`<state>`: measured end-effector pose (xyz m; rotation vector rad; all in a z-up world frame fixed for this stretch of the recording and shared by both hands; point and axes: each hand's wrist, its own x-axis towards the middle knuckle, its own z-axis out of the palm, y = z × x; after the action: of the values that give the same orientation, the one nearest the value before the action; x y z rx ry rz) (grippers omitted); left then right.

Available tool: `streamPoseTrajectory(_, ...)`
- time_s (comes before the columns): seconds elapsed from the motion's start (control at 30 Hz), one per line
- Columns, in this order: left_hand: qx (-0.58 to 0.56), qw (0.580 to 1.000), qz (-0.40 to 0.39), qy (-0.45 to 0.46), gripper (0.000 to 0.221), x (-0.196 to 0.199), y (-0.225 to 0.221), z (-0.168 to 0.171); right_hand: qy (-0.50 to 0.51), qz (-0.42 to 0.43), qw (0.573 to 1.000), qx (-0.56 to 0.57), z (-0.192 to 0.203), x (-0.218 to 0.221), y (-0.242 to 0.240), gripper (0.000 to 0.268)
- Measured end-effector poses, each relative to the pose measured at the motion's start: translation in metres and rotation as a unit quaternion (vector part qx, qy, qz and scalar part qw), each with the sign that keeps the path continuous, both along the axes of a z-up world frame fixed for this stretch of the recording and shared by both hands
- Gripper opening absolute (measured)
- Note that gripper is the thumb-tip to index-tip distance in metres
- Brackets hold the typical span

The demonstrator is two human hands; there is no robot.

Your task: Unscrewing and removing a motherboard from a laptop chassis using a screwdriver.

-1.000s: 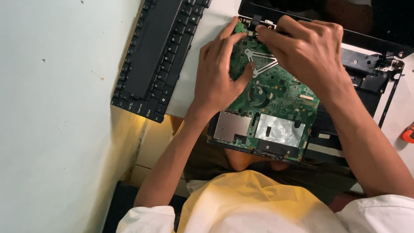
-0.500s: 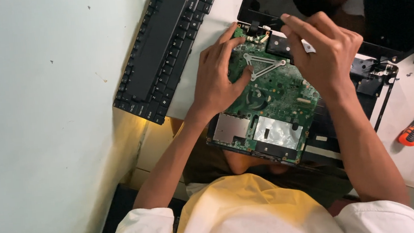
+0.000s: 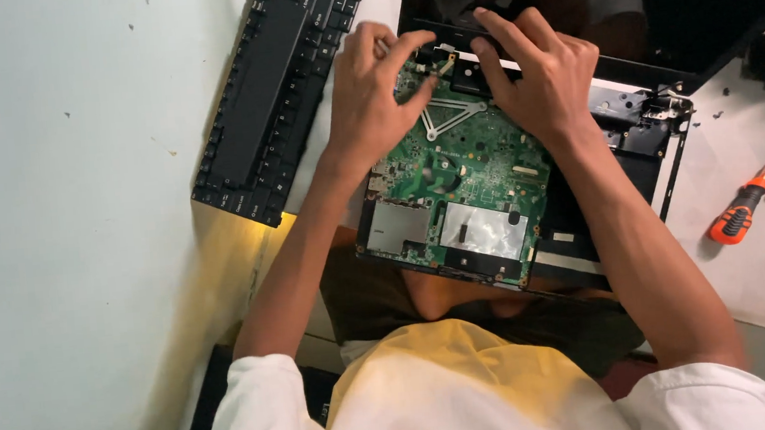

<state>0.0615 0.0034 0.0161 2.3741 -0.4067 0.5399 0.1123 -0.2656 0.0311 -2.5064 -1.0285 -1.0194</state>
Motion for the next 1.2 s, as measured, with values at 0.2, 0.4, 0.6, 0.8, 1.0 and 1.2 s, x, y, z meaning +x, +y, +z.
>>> streamPoseTrajectory(0.2,0.083,0.987,-0.123,-0.065,0.016,0.043,0.025,0.005,0.004,0.006,1.000,0.014,-0.001,0.000,0.001,0.023)
streamPoseTrajectory(0.4,0.061,0.984,-0.109,-0.123,0.018,0.060,0.019,-0.014,-0.018,0.007,1.000,0.012,0.000,-0.001,0.002,0.021)
streamPoseTrajectory(0.6,-0.070,0.987,-0.119,-0.086,0.015,0.050,0.016,-0.015,-0.032,0.003,0.999,0.001,-0.003,0.003,0.003,0.022)
streamPoseTrajectory(0.8,-0.044,0.987,-0.137,-0.077,0.034,0.032,0.017,-0.010,-0.024,0.010,1.000,-0.001,-0.015,0.002,-0.001,0.023)
streamPoseTrajectory(1.0,-0.020,0.982,-0.149,-0.116,0.019,0.046,0.013,-0.014,-0.012,0.036,0.999,0.029,-0.016,0.004,-0.005,0.024)
streamPoseTrajectory(1.2,-0.034,0.985,-0.105,-0.133,0.015,0.046,0.008,-0.021,-0.038,0.025,0.999,0.027,-0.008,-0.006,-0.001,0.024)
